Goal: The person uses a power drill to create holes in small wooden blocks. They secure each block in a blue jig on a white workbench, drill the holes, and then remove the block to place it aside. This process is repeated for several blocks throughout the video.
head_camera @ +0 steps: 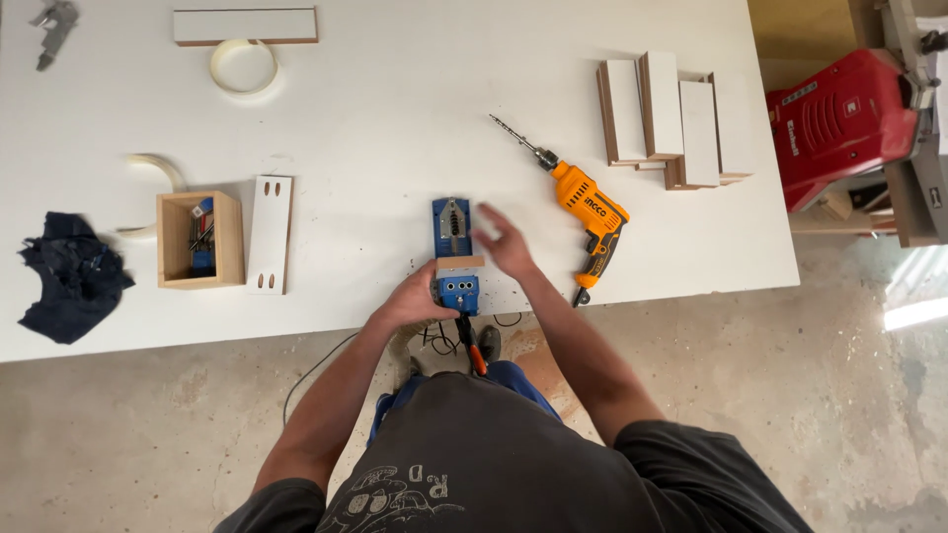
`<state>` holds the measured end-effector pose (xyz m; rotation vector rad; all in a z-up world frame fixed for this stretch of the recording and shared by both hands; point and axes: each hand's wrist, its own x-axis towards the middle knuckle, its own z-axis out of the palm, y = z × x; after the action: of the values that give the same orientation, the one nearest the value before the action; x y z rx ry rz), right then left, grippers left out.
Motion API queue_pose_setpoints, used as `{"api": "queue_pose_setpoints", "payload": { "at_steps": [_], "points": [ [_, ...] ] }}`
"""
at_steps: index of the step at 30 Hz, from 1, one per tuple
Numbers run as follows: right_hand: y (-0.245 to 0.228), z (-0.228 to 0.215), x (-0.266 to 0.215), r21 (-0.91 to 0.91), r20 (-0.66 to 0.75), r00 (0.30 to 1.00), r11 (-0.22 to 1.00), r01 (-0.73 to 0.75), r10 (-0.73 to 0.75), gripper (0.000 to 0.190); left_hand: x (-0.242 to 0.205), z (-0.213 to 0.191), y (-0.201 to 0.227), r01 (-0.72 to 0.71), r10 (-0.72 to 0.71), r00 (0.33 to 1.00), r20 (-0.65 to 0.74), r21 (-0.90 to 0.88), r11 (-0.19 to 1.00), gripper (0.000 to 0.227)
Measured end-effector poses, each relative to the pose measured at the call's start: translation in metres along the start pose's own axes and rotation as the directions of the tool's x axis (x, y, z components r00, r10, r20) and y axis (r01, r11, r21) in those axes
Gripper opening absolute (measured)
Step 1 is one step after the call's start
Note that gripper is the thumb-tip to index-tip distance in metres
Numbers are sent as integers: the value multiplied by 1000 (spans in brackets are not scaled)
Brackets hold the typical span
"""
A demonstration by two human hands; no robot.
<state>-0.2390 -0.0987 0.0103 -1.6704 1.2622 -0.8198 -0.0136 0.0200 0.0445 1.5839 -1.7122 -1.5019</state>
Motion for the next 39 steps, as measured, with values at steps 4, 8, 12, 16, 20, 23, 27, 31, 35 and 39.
{"api": "queue_pose_setpoints", "payload": {
  "at_steps": [4,8,12,16,20,23,27,31,35,39],
  "points": [
    [87,-91,-38,-285,-735,664,951,-118,-138,45,1,4,-10,21,-21,1000,1,21,1000,111],
    [109,-170,-63,380,-456,540,703,-601,707,72,0,4,-7,47,-47,999,-3,32,998,113],
    [119,-187,-49,770,51,582,339,-541,812,52,2,7,-13,83,-83,997,-10,37,996,112],
    [115,-178,-48,800,171,656,285,-528,735,49,-2,7,-10,32,-33,999,-40,-27,999,106],
    [124,-151,-34,926,252,765,82,-369,592,47,-9,5,0,31,-32,999,-39,-43,999,107],
    [144,-132,-30,945,247,806,51,-323,539,46,-15,1,6,78,-78,997,-10,-11,997,106],
    [105,-126,-44,974,172,823,30,-223,541,38,-9,1,6,36,-36,999,-4,-31,999,106],
    [76,-148,-107,975,104,830,109,-194,548,36,-2,8,-15,8,-8,1000,-2,31,999,113],
    [16,-183,-208,907,23,867,355,-228,498,38,1,18,-30,-69,70,997,-29,18,997,118],
    [-163,-191,-276,511,-323,799,804,-305,508,23,10,19,-31,-74,76,996,-54,50,996,115]
  ]
}}
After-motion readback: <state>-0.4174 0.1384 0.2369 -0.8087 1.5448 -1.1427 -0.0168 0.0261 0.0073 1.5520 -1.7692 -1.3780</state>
